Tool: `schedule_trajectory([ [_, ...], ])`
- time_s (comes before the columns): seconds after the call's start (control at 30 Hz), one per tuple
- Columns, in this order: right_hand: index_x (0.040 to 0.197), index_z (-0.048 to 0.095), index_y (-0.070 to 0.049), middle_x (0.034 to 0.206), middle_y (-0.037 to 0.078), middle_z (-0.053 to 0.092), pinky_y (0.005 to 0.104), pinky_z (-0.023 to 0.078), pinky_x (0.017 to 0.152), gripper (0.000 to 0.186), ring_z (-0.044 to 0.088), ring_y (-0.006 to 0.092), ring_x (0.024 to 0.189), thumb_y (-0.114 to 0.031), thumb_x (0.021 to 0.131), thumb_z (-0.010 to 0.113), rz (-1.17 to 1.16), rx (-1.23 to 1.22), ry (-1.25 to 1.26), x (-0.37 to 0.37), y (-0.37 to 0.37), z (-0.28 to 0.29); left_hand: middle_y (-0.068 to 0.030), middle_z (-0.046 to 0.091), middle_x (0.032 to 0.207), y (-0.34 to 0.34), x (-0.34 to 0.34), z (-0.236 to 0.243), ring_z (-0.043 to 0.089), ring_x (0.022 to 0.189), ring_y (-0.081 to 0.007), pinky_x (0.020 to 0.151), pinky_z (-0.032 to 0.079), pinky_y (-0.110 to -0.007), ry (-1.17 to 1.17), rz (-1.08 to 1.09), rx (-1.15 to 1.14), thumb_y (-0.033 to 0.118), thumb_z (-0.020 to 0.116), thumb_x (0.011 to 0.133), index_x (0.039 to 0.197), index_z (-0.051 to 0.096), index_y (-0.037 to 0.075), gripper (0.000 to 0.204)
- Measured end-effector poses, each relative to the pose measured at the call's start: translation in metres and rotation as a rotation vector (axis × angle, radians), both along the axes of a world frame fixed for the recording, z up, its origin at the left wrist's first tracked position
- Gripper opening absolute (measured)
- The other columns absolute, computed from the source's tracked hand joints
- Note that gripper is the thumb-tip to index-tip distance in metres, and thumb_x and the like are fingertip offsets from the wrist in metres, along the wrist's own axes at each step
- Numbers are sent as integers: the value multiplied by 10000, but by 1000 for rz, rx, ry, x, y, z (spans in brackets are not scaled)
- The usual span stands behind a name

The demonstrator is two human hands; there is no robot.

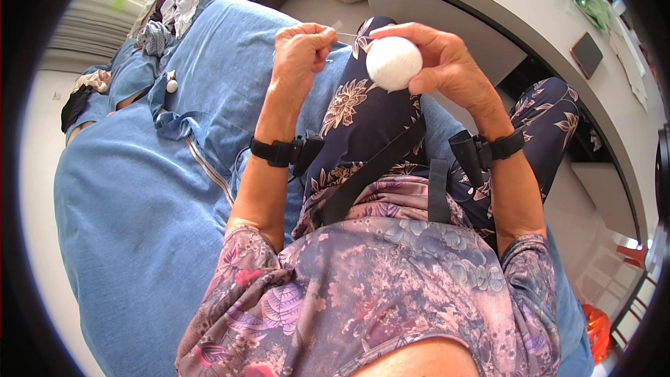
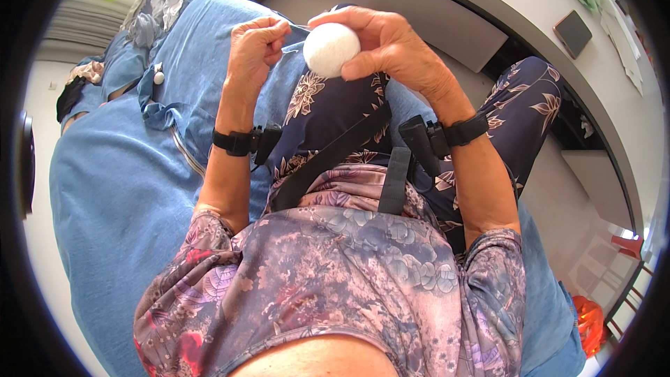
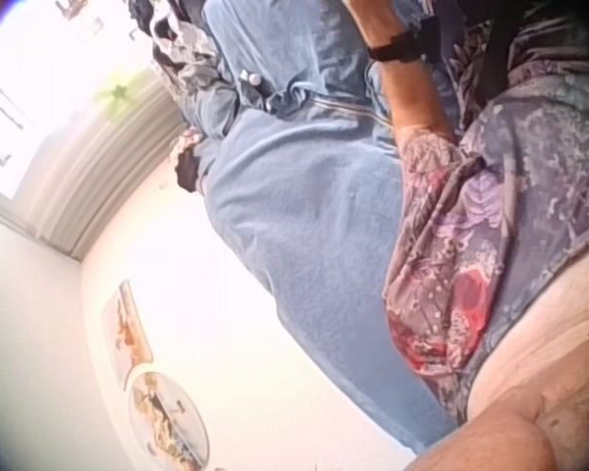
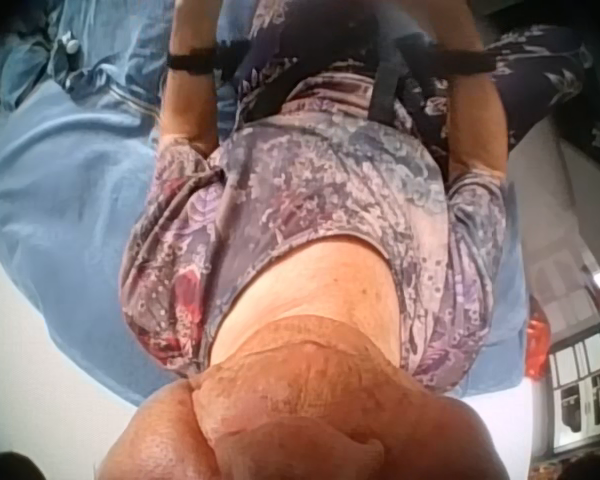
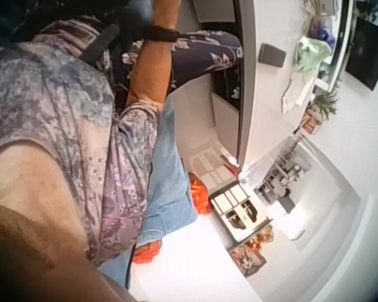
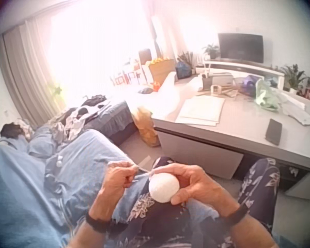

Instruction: Sewing a white object with a needle and thread while sitting on a bed.

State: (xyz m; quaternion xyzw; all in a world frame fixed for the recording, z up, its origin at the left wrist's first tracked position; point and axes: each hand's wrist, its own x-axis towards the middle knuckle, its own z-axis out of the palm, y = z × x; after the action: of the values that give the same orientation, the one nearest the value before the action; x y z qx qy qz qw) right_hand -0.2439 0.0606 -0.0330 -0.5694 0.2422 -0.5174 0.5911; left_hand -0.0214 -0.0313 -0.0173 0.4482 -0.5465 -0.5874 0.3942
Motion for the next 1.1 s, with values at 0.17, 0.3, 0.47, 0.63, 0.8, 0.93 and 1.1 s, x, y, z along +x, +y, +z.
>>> schedule_trajectory([
  [0.17, 1282, 499, 10, 1225, 177, 575, 323, 446, 982, 669, 543, 232, 1155, -291, 748, 765, -96, -93, -164, -9, -10, -8, -2, 499, 533, 21, -2, -10, 373, 408, -34, 364, 249, -169, 4, -46, 91, 38, 628, 847, 764, 644, -42, 117],
  [0.3, 1268, 465, 56, 1249, 272, 527, 374, 425, 1019, 599, 507, 294, 1206, -304, 837, 676, -96, -43, -322, -11, -19, -16, 5, 481, 525, 40, -8, -10, 358, 405, -34, 364, 250, -173, 2, -125, 135, 63, 621, 868, 770, 645, -37, 142],
  [0.47, 1232, 462, 71, 1176, 223, 566, 437, 451, 992, 510, 546, 294, 1143, -257, 881, 632, -117, 36, -469, -10, -25, -25, -1, 514, 521, 58, -12, -4, 392, 409, -36, 370, 259, -186, 35, -179, 125, 49, 638, 823, 729, 652, -15, 114],
  [0.63, 1193, 453, 61, 1094, 181, 592, 483, 480, 958, 417, 595, 280, 1052, -187, 901, 617, -128, 87, -570, -6, -26, -29, -18, 535, 549, 77, -16, 10, 410, 437, -32, 400, 278, -168, -52, -294, 78, 77, 617, 873, 799, 657, -30, 136],
  [0.8, 1193, 450, 50, 1060, 138, 591, 364, 508, 912, 512, 606, 208, 979, -190, 828, 716, -403, 59, -313, -7, -29, -35, -8, 582, 599, 88, -12, 26, 439, 477, -20, 435, 313, -155, -24, -347, 29, 103, 620, 869, 824, 663, 2, 119],
  [0.93, 1219, 481, 17, 1070, 96, 600, 285, 480, 918, 525, 589, 157, 990, -160, 796, 737, -447, 49, -42, -8, -24, -33, -34, 585, 605, 86, -6, 35, 423, 464, -18, 428, 297, -144, -18, -308, -71, 85, 596, 888, 844, 662, -28, 138],
  [1.1, 1165, 582, -62, 1058, 96, 562, 266, 476, 874, 527, 571, 192, 954, -143, 690, 795, -432, -78, 304, 2, -20, -36, -18, 570, 584, 75, -4, 46, 395, 453, -17, 424, 285, -157, 8, -238, -164, 70, 589, 886, 831, 669, -28, 138],
])
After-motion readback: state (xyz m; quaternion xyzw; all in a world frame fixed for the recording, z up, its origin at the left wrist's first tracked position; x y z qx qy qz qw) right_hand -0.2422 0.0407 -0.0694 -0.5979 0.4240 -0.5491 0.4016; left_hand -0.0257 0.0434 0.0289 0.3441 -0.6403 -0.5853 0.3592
